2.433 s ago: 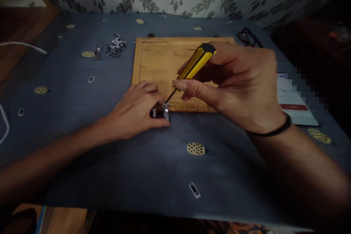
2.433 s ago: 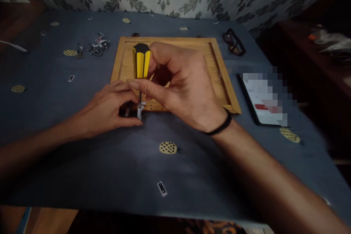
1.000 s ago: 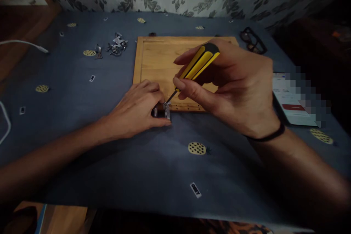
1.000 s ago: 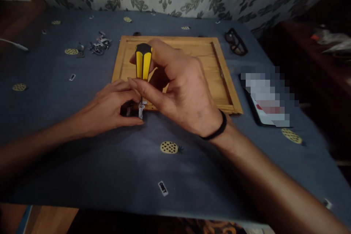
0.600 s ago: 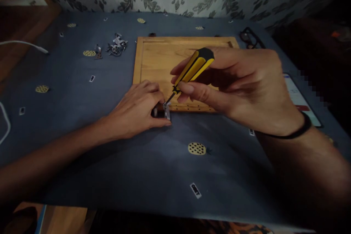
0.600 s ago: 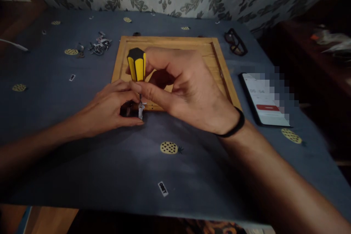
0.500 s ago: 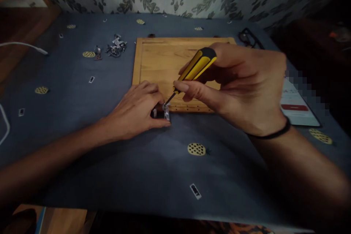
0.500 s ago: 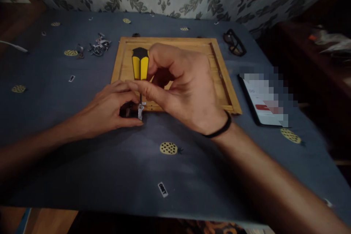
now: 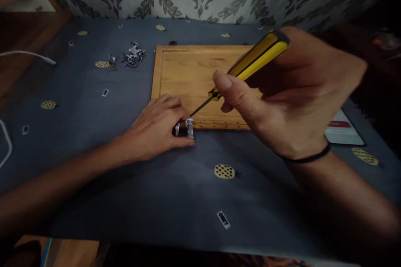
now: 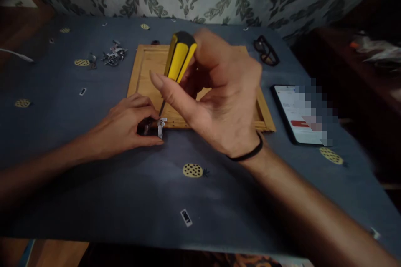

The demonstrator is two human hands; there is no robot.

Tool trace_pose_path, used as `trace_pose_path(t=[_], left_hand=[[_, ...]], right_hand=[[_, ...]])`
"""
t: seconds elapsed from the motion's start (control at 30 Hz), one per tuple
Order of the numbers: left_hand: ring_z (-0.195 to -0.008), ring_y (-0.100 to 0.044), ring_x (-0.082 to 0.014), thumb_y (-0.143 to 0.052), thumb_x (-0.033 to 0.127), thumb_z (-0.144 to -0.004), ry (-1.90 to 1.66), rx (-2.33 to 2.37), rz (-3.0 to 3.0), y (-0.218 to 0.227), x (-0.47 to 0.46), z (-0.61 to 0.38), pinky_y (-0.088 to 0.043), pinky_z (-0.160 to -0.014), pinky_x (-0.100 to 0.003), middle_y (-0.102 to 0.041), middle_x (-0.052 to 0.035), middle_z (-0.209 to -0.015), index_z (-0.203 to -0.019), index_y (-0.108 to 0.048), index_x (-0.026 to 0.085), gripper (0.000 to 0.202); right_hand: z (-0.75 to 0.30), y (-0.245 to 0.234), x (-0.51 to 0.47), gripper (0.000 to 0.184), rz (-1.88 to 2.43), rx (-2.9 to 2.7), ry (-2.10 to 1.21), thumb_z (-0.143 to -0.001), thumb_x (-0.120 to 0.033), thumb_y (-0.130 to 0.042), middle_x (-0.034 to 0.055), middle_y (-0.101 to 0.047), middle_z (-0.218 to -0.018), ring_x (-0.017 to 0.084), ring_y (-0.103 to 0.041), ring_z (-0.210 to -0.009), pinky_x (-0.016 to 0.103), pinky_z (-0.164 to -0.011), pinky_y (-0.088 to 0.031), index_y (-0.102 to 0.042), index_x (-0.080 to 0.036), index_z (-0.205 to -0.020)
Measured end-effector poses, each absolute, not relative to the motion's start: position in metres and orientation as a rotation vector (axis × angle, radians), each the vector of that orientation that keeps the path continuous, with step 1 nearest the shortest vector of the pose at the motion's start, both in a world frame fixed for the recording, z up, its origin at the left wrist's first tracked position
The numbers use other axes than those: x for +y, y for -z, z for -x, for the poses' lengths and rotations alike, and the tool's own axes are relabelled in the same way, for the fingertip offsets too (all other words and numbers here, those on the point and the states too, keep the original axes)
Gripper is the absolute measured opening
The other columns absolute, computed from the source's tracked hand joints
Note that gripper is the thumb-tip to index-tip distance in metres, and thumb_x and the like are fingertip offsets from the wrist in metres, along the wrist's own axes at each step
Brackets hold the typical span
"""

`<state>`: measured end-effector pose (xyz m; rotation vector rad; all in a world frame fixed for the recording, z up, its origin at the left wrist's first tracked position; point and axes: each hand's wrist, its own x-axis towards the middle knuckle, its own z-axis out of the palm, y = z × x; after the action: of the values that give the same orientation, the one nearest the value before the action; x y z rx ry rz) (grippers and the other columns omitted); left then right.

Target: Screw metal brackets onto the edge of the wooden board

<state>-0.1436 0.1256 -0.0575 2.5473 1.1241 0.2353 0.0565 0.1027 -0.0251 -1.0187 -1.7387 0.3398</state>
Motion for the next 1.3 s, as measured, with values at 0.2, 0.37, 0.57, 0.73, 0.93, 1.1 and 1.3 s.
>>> trace_pose_path(t=[0.2, 0.37, 0.57, 0.73, 0.93, 1.1, 1.3], left_hand=[[-0.102, -0.055, -0.0273, -0.08, 0.045, -0.08, -0.229, 1.112, -2.543, 0.055, 0.125, 0.141, -0.044, -0.09, -0.041, -0.062, -0.0057, -0.098, -0.093, -0.069, 0.017, 0.033], [-0.102, -0.055, -0.0272, -0.078, 0.046, -0.081, -0.237, 1.109, -2.549, 0.054, 0.124, 0.139, -0.045, -0.09, -0.041, -0.062, -0.0053, -0.096, -0.089, -0.068, 0.018, 0.031], [-0.104, -0.056, -0.0277, -0.078, 0.045, -0.081, -0.248, 1.117, -2.542, 0.054, 0.124, 0.14, -0.045, -0.091, -0.042, -0.063, -0.0058, -0.1, -0.091, -0.068, 0.017, 0.031], [-0.107, -0.056, -0.0291, -0.08, 0.043, -0.081, -0.228, 1.118, -2.522, 0.052, 0.124, 0.139, -0.045, -0.092, -0.043, -0.064, -0.0067, -0.102, -0.091, -0.068, 0.016, 0.032], [-0.107, -0.056, -0.0293, -0.08, 0.044, -0.08, -0.248, 1.109, -2.519, 0.054, 0.125, 0.14, -0.044, -0.092, -0.043, -0.064, -0.0066, -0.103, -0.093, -0.069, 0.018, 0.031], [-0.11, -0.056, -0.0296, -0.08, 0.043, -0.08, -0.244, 1.123, -2.505, 0.054, 0.124, 0.14, -0.044, -0.094, -0.044, -0.064, -0.0072, -0.108, -0.093, -0.069, 0.018, 0.03], [-0.11, -0.056, -0.0296, -0.081, 0.044, -0.08, -0.247, 1.125, -2.513, 0.055, 0.125, 0.139, -0.045, -0.096, -0.044, -0.064, -0.0073, -0.105, -0.093, -0.069, 0.016, 0.033]], right_hand=[[-0.051, 0.03, 0.109, 0.037, 1.05, -1.734, -0.293, -0.079, -0.05, -0.083, -0.0024, -0.056, -0.068, 0.016, -0.054, -0.056, 0.035, -0.052, -0.041, -0.055, -0.027, -0.068], [-0.054, 0.033, 0.111, 0.03, 1.006, -1.751, -0.327, -0.082, -0.04, -0.082, -0.0032, -0.052, -0.064, 0.015, -0.055, -0.053, 0.035, -0.047, -0.04, -0.057, -0.027, -0.07], [-0.054, 0.032, 0.109, 0.03, 1.051, -1.786, -0.3, -0.082, -0.04, -0.082, -0.004, -0.052, -0.064, 0.016, -0.057, -0.056, 0.034, -0.05, -0.043, -0.057, -0.028, -0.071], [-0.057, 0.031, 0.112, 0.024, 0.995, -1.849, -0.342, -0.084, -0.033, -0.08, -0.0038, -0.054, -0.067, 0.014, -0.057, -0.058, 0.032, -0.05, -0.047, -0.06, -0.027, -0.073], [-0.064, 0.025, 0.114, 0.013, 0.901, -1.923, -0.573, -0.086, -0.03, -0.077, 0.0009, -0.071, -0.085, 0.017, -0.07, -0.07, 0.029, -0.049, -0.056, -0.07, -0.024, -0.096], [-0.071, 0.019, 0.117, 0.01, 0.863, -1.984, -0.695, -0.084, -0.03, -0.079, 0.0009, -0.078, -0.096, 0.018, -0.074, -0.074, 0.028, -0.051, -0.059, -0.074, -0.025, -0.092], [-0.062, 0.02, 0.11, 0.027, 0.951, -1.81, -0.292, -0.079, -0.037, -0.085, -0.0024, -0.063, -0.061, 0.014, -0.055, -0.051, 0.032, -0.046, -0.044, -0.064, -0.027, -0.066]])
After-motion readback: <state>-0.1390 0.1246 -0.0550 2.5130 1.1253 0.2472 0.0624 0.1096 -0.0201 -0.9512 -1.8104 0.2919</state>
